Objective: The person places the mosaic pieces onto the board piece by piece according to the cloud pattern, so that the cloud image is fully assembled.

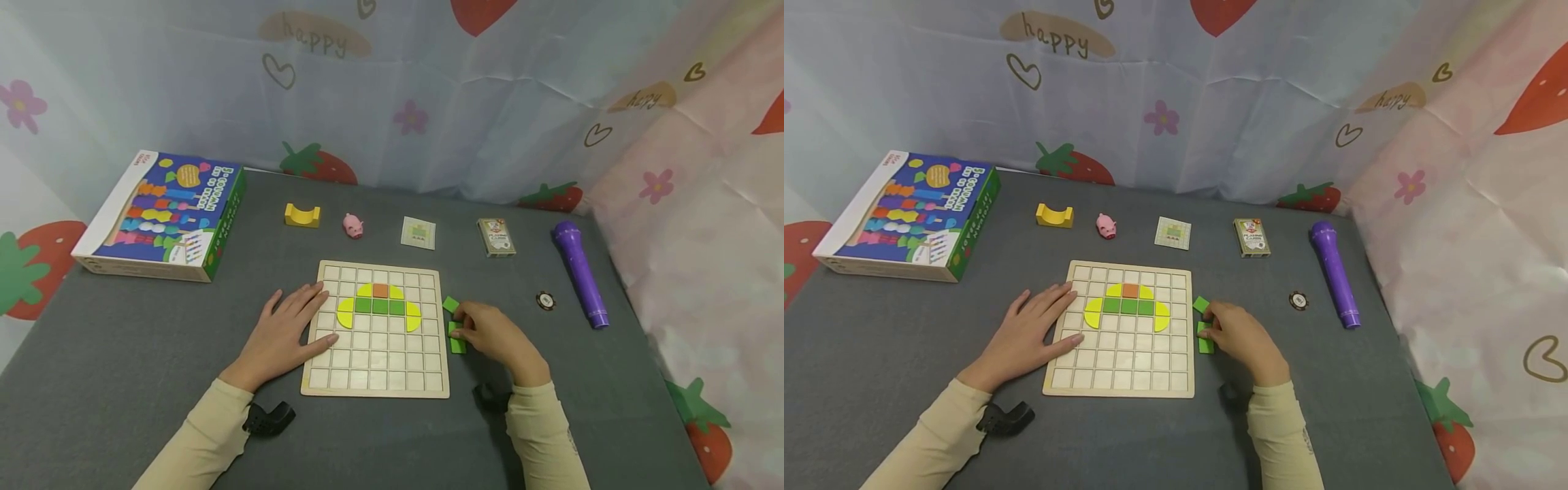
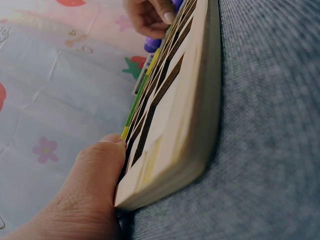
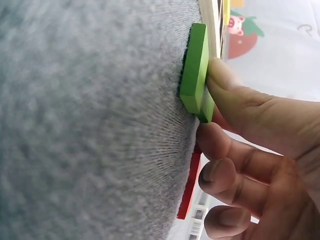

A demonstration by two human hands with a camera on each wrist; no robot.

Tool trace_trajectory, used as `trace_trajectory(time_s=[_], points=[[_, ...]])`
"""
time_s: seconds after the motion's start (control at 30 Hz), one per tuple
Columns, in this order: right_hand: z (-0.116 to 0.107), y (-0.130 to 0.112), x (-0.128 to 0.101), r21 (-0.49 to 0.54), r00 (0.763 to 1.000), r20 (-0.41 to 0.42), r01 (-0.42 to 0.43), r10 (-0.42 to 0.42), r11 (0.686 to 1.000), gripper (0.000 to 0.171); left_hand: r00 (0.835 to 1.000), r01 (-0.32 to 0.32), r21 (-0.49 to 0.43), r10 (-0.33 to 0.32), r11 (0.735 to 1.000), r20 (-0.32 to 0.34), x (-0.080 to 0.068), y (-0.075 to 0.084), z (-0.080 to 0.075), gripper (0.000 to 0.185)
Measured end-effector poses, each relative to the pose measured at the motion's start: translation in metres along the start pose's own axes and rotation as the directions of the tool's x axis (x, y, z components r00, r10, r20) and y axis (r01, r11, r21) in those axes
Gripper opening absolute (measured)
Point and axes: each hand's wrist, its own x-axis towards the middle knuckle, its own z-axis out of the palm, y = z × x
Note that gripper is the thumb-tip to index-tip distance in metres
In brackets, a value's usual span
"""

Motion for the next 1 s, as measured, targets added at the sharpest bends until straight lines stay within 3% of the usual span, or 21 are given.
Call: trace_trajectory(time_s=[0.3,0.43,0.73,1.0], points=[[-0.001,-0.001,-0.001,-0.097,0.997,-0.07,-0.023,0.017,0.995,0.019,1.0,0.003,0.004,-0.003,1.0,0.0,0.002,0.0,-0.001,0.083],[-0.002,-0.002,-0.004,-0.135,0.998,-0.058,-0.033,0.026,0.99,0.023,1.0,0.003,0.004,-0.003,1.0,0.002,0.001,0.0,-0.001,0.083],[-0.002,-0.008,-0.006,-0.162,0.997,-0.074,0.002,-0.014,0.987,0.023,1.0,0.001,0.003,-0.001,1.0,-0.001,0.0,0.0,0.001,0.083],[-0.003,-0.031,0.001,-0.154,0.99,-0.102,0.082,-0.099,0.985,0.027,1.0,0.005,0.004,-0.005,1.0,0.002,0.001,0.001,0.0,0.083]])
